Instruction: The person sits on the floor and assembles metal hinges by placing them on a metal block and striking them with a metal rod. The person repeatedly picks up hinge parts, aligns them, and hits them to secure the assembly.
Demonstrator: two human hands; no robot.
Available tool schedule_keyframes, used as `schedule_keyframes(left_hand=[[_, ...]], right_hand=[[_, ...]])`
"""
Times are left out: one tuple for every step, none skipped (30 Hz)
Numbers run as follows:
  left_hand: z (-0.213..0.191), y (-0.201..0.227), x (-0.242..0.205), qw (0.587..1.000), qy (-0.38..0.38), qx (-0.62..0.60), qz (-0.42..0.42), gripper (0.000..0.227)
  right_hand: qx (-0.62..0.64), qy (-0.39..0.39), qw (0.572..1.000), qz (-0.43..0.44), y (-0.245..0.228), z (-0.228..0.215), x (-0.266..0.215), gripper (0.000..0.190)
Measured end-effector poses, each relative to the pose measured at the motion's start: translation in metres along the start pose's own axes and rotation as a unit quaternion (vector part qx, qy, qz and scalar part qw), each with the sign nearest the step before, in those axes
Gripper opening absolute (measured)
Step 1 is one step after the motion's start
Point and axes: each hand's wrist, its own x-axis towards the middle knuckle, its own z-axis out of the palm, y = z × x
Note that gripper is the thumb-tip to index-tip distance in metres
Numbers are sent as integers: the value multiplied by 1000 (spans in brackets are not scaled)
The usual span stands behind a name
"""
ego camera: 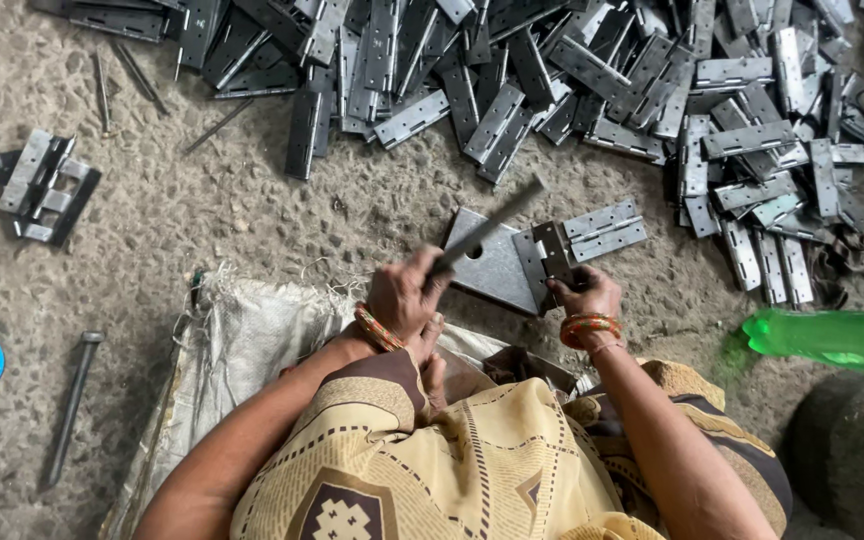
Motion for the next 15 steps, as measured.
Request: schedule_keyframes(left_hand=[[8,-1,1,997,-58,41,9,29],[15,-4,1,990,-113,84,14,30],[21,-9,1,978,-168,126,19,32],[25,-16,0,968,-202,145,-13,32],[28,-23,-2,957,-236,164,-44,32],[33,-30,-4,943,-271,180,-75,31],[36,-36,-8,940,-268,174,-119,33],[35,-42,-11,936,-263,171,-162,34],[34,-47,-16,929,-258,167,-204,35],[29,-52,-22,929,-247,170,-216,36],[23,-57,-28,929,-236,172,-227,37],[18,-63,-28,930,-222,174,-234,38],[12,-72,-27,935,-205,165,-238,36],[6,-80,-30,938,-188,154,-247,35],[0,-89,-32,941,-172,143,-255,36]], right_hand=[[-16,14,1000,0,-1,0,-1,30],[-32,25,999,-2,-3,2,-1,30],[-47,37,998,-4,-5,5,-1,31],[-34,41,999,-5,-5,7,0,31],[-20,44,999,-6,-4,10,2,32],[-8,49,999,-5,0,10,4,32],[-35,50,998,-8,4,11,6,32],[-59,50,997,-12,7,13,7,31],[-84,51,995,-16,10,14,8,31],[-20,42,999,10,13,16,5,26],[43,33,998,36,15,16,-1,22],[107,27,992,59,14,14,-4,19],[114,46,992,19,12,11,-6,19],[118,62,991,-20,8,5,-12,19],[122,77,988,-59,2,0,-15,19]])
